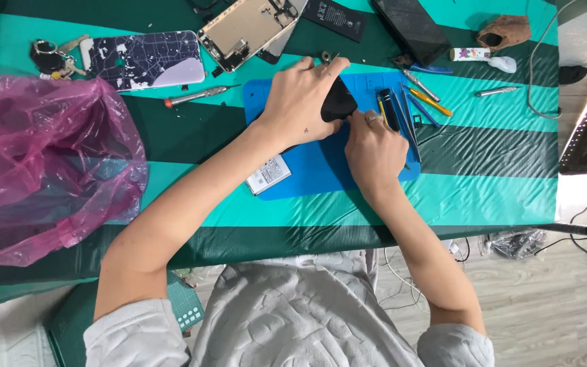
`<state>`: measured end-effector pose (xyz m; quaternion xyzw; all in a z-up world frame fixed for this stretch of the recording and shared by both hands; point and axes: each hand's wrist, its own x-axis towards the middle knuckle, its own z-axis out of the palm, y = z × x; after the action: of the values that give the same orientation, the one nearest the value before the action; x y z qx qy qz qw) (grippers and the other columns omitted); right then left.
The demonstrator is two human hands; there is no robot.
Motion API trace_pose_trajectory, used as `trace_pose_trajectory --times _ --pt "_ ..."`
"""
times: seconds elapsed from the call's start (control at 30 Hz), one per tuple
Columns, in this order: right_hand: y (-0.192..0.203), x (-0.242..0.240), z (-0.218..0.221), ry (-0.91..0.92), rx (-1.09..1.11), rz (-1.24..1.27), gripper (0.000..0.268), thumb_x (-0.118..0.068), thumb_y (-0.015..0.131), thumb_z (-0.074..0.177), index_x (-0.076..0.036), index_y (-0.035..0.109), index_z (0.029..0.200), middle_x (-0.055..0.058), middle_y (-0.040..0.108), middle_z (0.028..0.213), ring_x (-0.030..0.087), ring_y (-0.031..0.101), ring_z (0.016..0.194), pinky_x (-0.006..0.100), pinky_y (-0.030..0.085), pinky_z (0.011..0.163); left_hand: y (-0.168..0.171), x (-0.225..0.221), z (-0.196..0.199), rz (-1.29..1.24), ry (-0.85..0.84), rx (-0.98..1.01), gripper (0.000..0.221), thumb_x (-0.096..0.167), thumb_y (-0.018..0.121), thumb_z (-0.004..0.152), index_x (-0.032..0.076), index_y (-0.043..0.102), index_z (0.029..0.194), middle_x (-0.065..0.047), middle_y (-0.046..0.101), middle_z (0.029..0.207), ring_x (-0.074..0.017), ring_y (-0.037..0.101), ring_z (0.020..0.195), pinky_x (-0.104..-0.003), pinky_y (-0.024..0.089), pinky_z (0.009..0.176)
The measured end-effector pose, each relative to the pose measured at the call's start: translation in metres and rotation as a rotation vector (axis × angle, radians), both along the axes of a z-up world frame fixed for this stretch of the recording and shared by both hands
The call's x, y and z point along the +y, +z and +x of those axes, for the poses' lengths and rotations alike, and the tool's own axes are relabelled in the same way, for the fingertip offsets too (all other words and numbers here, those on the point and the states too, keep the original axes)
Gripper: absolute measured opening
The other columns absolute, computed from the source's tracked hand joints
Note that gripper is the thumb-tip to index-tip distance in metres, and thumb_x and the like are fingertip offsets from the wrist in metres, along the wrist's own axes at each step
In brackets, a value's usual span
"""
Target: Disassembling and reassembling internal components of a mobile phone, including connecting circuitry and placing the motherboard.
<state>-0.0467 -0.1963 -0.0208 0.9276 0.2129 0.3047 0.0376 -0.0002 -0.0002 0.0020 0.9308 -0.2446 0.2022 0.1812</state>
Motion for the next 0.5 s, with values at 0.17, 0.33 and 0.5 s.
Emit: trace_pose_trajectory --times 0.17,0.33,0.5 --pt "0.005 0.006 -0.001 0.01 -0.043 -0.005 0.028 -0.02 0.063 0.11 -0.014 0.059 0.083 0.002 0.06 0.079 0.021 0.056 0.053 0.033 0.035 0.041 0.009 0.001 0.001 0.03 0.024 0.045 0.087 0.058 0.089 0.073 0.015 0.049 0.138 -0.006 0.074 0.091 -0.0308 0.067 0.092 -0.039 0.053 0.055" --pt "0.007 -0.006 -0.008 0.047 0.132 0.152 0.02 -0.019 0.063 0.107 -0.007 0.077 0.114 0.011 0.072 0.094 0.031 0.07 0.066 0.039 0.05 0.047 0.005 0.002 0.001 0.058 0.011 0.065 0.089 0.061 0.087 0.075 0.015 0.046 0.139 -0.005 0.071 0.087 -0.0289 0.066 0.089 -0.037 0.051 0.05" --pt "0.024 -0.014 -0.004 0.062 0.132 0.167 0.014 -0.017 0.071 0.1 -0.014 0.084 0.105 0.004 0.067 0.084 0.023 0.07 0.06 0.03 0.054 0.052 0.008 0.004 0.0 -0.157 -0.065 0.128 0.083 0.038 0.092 0.063 0.013 0.057 0.134 -0.012 0.076 0.089 -0.0344 0.072 0.09 -0.046 0.062 0.069"
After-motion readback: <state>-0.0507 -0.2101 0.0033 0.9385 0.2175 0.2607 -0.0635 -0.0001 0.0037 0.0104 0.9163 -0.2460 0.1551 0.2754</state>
